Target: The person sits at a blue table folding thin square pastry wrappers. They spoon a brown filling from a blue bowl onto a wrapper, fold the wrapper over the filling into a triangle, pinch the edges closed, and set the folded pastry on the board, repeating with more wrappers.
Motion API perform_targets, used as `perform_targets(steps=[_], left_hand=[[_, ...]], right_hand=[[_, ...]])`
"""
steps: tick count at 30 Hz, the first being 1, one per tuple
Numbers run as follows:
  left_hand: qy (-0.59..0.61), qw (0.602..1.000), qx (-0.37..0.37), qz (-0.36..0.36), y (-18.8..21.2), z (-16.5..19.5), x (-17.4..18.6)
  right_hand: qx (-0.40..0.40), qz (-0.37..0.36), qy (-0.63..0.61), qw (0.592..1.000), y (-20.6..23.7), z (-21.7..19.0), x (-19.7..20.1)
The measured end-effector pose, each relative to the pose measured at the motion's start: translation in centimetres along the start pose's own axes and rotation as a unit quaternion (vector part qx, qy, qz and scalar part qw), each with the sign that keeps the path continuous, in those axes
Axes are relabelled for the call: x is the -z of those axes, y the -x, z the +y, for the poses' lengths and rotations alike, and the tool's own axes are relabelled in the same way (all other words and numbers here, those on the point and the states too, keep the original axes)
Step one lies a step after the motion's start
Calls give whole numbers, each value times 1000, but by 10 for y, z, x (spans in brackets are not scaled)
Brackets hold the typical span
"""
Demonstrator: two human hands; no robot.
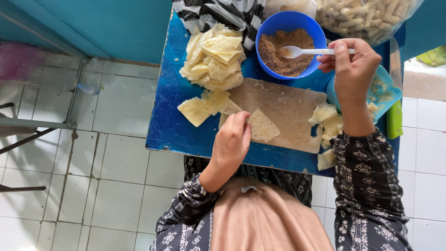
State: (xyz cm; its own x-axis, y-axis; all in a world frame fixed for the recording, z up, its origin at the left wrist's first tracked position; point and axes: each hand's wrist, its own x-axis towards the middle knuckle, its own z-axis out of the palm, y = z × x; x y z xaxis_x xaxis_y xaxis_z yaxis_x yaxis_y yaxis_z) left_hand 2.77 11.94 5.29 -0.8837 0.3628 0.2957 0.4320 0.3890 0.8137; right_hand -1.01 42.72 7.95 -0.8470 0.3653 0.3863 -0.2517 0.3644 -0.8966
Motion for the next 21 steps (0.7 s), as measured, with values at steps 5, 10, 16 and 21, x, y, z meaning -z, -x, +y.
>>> perform_targets(steps=[5,10,16,21], left_hand=[[-3,1000,7,-5,2,-1,2],[8,1000,13,-7,3,-1,2],[8,1000,18,-5,3,-2,4],[16,1000,17,-6,4,0,6]], right_hand=[[-33,16,-51,998,2,1,4],[12,-23,39,999,5,4,2],[-12,12,-43,999,2,0,6],[-42,27,-92,994,19,-18,19]])
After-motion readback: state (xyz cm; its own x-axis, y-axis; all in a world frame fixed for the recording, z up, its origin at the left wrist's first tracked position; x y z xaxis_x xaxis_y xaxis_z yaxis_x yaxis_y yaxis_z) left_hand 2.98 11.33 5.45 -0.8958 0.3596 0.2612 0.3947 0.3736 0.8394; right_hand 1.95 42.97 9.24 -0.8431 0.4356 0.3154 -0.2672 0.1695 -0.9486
